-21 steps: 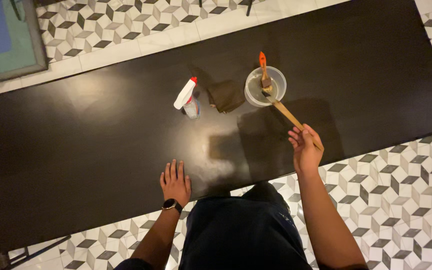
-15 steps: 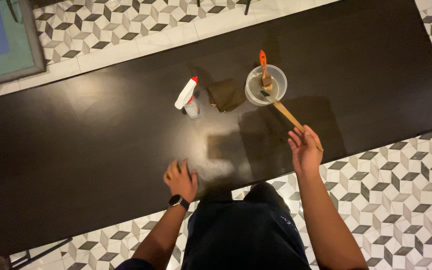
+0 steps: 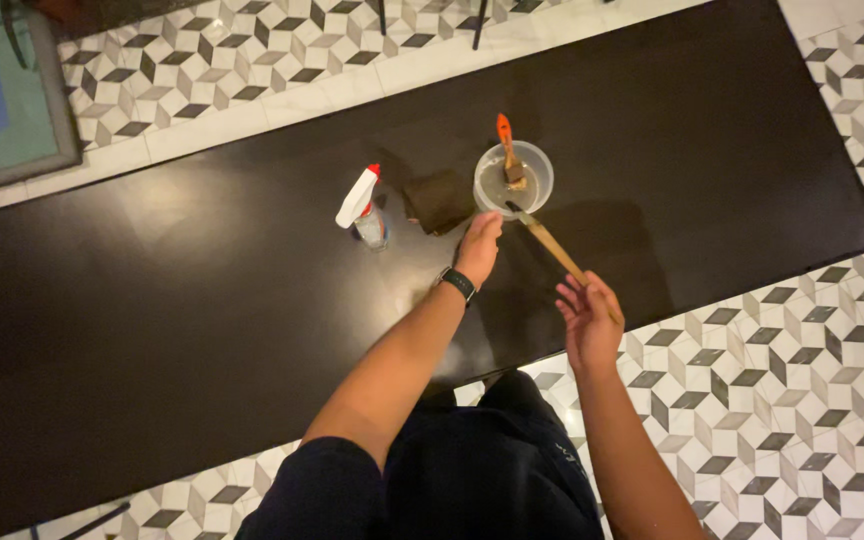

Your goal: The person cleans a dark tabletop using a spray bottle, a paintbrush, and a cloth. They spray liquid onto the surface, scrub with the brush, and wipe with the cloth, repeating these steps across the table.

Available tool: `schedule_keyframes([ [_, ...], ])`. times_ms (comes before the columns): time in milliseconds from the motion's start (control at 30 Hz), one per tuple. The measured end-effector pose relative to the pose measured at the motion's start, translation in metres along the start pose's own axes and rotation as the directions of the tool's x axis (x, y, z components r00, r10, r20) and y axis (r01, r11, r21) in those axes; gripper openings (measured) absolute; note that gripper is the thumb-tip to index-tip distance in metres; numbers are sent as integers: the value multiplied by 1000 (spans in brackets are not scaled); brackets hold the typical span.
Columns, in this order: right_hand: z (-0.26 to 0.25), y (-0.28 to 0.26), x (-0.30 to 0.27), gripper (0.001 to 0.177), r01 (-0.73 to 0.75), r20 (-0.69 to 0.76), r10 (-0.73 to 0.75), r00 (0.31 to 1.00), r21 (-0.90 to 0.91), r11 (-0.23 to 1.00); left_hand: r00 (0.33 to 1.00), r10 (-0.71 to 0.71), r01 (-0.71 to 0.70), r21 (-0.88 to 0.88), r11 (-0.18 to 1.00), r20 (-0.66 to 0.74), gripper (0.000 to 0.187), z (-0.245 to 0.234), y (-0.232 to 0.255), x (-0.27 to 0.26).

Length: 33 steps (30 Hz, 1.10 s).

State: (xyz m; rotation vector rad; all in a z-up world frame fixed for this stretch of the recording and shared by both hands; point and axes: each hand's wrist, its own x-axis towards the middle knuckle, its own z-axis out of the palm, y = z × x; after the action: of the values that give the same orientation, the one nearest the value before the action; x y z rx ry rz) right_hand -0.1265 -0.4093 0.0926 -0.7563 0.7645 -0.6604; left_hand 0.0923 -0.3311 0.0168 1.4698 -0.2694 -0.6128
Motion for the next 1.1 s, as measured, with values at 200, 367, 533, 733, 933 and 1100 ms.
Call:
schedule_keyframes([
  [200,-1,-1,-15,35,25,-27,-26,999,-39,999,966,-256,242,-213,947,-44,56,16,5,15],
  [367,-4,-3,-21,35,11,-23,-11,1000,-15,1000,970,-241,220,-295,930,-36,56,7,4,9],
  [533,-15,-6,-30,36,5,35,-7,999,51,999,988,48,-43,36,998,-149,39,-30,-11,-24],
  [733,-29,7,-46,36,66,128,-59,990,-51,997,931,364,-249,781,572,30,34,-152,-23,-149],
  [933,-16,28,-52,31,247,252,-136,958,-490,836,989,44,135,979,153,-144,59,-225,11,-259],
  [1100,11,29,-58,26,584,489,-324,810,-616,529,950,-9,311,949,43,-311,67,-234,-20,-305],
])
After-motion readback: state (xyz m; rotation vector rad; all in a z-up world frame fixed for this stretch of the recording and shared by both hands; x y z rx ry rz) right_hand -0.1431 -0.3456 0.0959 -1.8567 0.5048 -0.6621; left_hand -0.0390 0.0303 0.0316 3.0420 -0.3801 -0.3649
